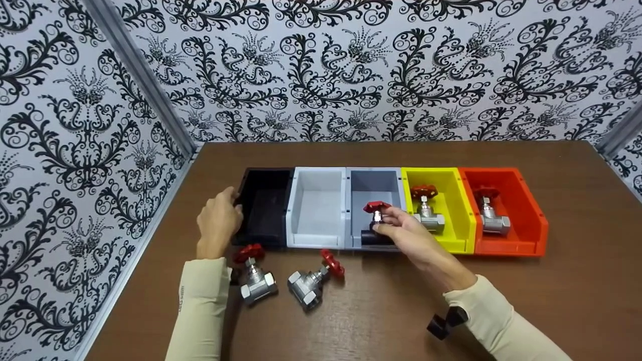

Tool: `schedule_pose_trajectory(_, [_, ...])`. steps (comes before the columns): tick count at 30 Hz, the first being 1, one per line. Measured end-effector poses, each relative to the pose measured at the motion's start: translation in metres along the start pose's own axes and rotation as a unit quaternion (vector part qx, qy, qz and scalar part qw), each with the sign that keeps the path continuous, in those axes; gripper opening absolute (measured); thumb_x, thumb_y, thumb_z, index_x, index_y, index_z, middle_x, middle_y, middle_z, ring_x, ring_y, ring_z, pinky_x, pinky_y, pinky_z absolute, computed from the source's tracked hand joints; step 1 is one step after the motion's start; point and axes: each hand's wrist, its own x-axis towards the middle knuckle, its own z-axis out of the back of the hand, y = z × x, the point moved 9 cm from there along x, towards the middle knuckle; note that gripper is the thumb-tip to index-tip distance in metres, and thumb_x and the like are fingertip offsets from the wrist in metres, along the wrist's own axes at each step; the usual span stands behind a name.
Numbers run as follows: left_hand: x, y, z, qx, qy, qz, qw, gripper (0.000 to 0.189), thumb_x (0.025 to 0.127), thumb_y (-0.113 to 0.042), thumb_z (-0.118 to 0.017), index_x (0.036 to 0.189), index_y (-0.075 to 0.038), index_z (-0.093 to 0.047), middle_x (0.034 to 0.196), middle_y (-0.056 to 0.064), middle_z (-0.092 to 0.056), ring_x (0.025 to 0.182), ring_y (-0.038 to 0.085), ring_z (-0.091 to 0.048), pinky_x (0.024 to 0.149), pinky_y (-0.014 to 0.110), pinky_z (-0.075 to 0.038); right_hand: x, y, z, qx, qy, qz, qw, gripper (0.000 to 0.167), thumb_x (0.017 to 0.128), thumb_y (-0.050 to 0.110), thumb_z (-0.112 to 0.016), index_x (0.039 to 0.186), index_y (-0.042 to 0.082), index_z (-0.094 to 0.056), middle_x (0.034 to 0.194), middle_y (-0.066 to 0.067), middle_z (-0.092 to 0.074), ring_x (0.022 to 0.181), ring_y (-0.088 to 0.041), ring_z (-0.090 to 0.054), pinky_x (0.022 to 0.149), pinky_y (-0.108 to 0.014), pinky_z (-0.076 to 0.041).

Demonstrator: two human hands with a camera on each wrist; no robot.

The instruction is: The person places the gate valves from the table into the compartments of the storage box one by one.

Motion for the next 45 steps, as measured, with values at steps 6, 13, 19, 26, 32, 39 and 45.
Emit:
schedule_pose_trajectory(6, [0.001, 0.001, 0.0, -0.002, 0.001, 0.003, 1.0, 0.024, 0.093, -0.012, -0.06, 0.116, -0.01, -0.065, 0.117, 0.024, -0.068, 0.098, 0.05, -0.064, 0.077, 0.064, -0.048, 0.004, 0.0, -0.004, 0.013, -0.003, -0.008, 0.9999, 0.053, 0.097, 0.013, -0.058, 0.142, -0.004, -0.039, 0.142, -0.025, -0.043, 0.128, -0.034, -0.042, 0.115, -0.049, -0.028])
schedule_pose_trajectory(13, [0.001, 0.0, 0.0, -0.001, 0.001, 0.0, 1.0, 0.023, 0.094, -0.012, -0.06, 0.117, -0.009, -0.064, 0.117, 0.024, -0.068, 0.098, 0.05, -0.065, 0.077, 0.063, -0.049, 0.008, 0.0, -0.005, 0.006, -0.005, -0.007, 0.9999, 0.054, 0.097, 0.013, -0.058, 0.144, -0.004, -0.038, 0.144, -0.025, -0.042, 0.13, -0.034, -0.041, 0.116, -0.05, -0.027])
schedule_pose_trajectory(19, [0.0, -0.002, 0.001, 0.001, -0.002, -0.008, 1.0, 0.024, 0.093, -0.012, -0.061, 0.117, -0.008, -0.064, 0.114, 0.026, -0.069, 0.094, 0.05, -0.066, 0.073, 0.063, -0.05, 0.01, 0.003, -0.006, -0.002, -0.01, 0.001, 1.0, 0.053, 0.096, 0.011, -0.057, 0.143, -0.005, -0.038, 0.142, -0.026, -0.043, 0.13, -0.035, -0.042, 0.114, -0.05, -0.029])
schedule_pose_trajectory(26, [0.0, -0.001, 0.001, 0.002, -0.002, -0.004, 1.0, 0.023, 0.093, -0.012, -0.061, 0.116, -0.009, -0.064, 0.113, 0.026, -0.068, 0.096, 0.051, -0.065, 0.074, 0.064, -0.049, 0.016, 0.003, -0.007, 0.001, -0.015, -0.01, 0.9998, 0.052, 0.097, 0.011, -0.055, 0.144, -0.003, -0.038, 0.141, -0.023, -0.044, 0.127, -0.033, -0.043, 0.115, -0.048, -0.03])
schedule_pose_trajectory(32, [0.0, 0.0, 0.001, 0.004, 0.0, 0.0, 1.0, 0.023, 0.093, -0.013, -0.061, 0.116, -0.009, -0.063, 0.114, 0.027, -0.068, 0.097, 0.051, -0.065, 0.075, 0.064, -0.049, 0.02, 0.002, -0.006, 0.001, -0.019, -0.014, 0.9997, 0.054, 0.098, 0.012, -0.055, 0.146, -0.003, -0.036, 0.142, -0.023, -0.043, 0.127, -0.034, -0.043, 0.115, -0.048, -0.03])
schedule_pose_trajectory(39, [0.001, 0.001, 0.0, 0.005, 0.001, 0.002, 1.0, 0.024, 0.093, -0.013, -0.061, 0.117, -0.009, -0.063, 0.114, 0.027, -0.068, 0.097, 0.051, -0.065, 0.075, 0.064, -0.049, 0.025, 0.002, -0.008, 0.007, -0.019, -0.006, 0.9998, 0.049, 0.098, 0.01, -0.055, 0.141, -0.005, -0.039, 0.137, -0.024, -0.047, 0.118, -0.031, -0.049, 0.11, -0.044, -0.035])
schedule_pose_trajectory(45, [0.0, 0.001, 0.0, 0.004, 0.0, 0.002, 1.0, 0.024, 0.093, -0.013, -0.061, 0.117, -0.01, -0.064, 0.114, 0.026, -0.068, 0.097, 0.05, -0.065, 0.075, 0.064, -0.049, 0.029, 0.002, -0.009, 0.005, -0.023, 0.003, 0.9997, 0.045, 0.097, 0.008, -0.055, 0.138, -0.006, -0.042, 0.132, -0.024, -0.051, 0.112, -0.029, -0.052, 0.105, -0.042, -0.038])
